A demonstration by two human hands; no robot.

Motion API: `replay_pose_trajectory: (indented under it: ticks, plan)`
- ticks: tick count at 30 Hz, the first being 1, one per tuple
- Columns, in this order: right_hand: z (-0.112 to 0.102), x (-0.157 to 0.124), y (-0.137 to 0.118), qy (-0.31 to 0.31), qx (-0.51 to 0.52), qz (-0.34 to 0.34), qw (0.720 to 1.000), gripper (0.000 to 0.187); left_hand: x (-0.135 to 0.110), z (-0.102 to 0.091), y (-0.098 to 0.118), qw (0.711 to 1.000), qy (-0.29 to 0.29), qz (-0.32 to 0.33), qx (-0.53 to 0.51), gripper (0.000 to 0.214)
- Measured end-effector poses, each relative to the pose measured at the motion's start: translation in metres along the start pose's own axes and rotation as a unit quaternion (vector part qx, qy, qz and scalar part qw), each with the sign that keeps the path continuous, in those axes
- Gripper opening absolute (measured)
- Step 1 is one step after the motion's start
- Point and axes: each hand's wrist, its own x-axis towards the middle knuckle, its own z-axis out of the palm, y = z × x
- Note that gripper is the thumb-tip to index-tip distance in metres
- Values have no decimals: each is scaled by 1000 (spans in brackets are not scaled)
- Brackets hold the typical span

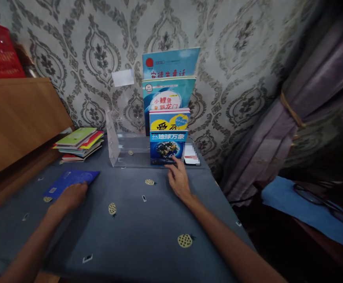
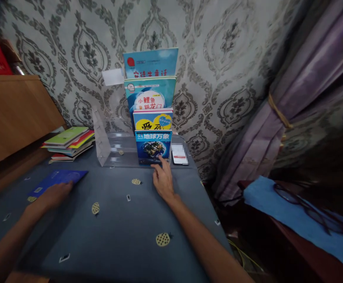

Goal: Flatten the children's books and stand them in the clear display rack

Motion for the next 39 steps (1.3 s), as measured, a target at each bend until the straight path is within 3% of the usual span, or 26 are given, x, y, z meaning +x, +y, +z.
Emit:
replay_pose_trajectory:
  ticks: [2, 6, 8, 11, 15, 18, 20, 23, 28, 39]
  plan:
    - [0, 0, -1, -6, -1, 0, 1000, 32, -21, -5, 35, 990, -85, 77, 81, 46]
    - [-2, 0, -3, -7, -13, -1, 1000, 32, -64, -17, 103, 971, -131, 180, 91, 59]
    - [-4, 0, -4, -8, -18, -7, 1000, 32, -75, -22, 123, 962, -122, 240, 38, 51]
    - [-7, 0, -6, -19, -20, -19, 999, 32, -70, -25, 118, 968, -99, 229, -44, 44]
    - [-8, -1, -11, -38, -20, -39, 998, 32, -35, -18, 59, 1000, 15, 14, -10, 48]
    - [-7, -2, -15, -58, -22, -48, 997, 32, -16, -7, 12, 991, 29, -124, 39, 55]
    - [-7, -2, -17, -72, -27, -51, 996, 32, -9, -1, -8, 988, 25, -146, 35, 60]
    - [-7, -1, -18, -87, -33, -52, 994, 33, -5, 5, -16, 991, 18, -134, 21, 63]
    - [-5, -3, -23, -95, -13, -58, 994, 32, -8, 10, 12, 997, 21, -71, -4, 68]
    - [-2, -15, -66, -191, 32, -142, 971, 30, -42, 12, 126, 992, 15, 128, -8, 52]
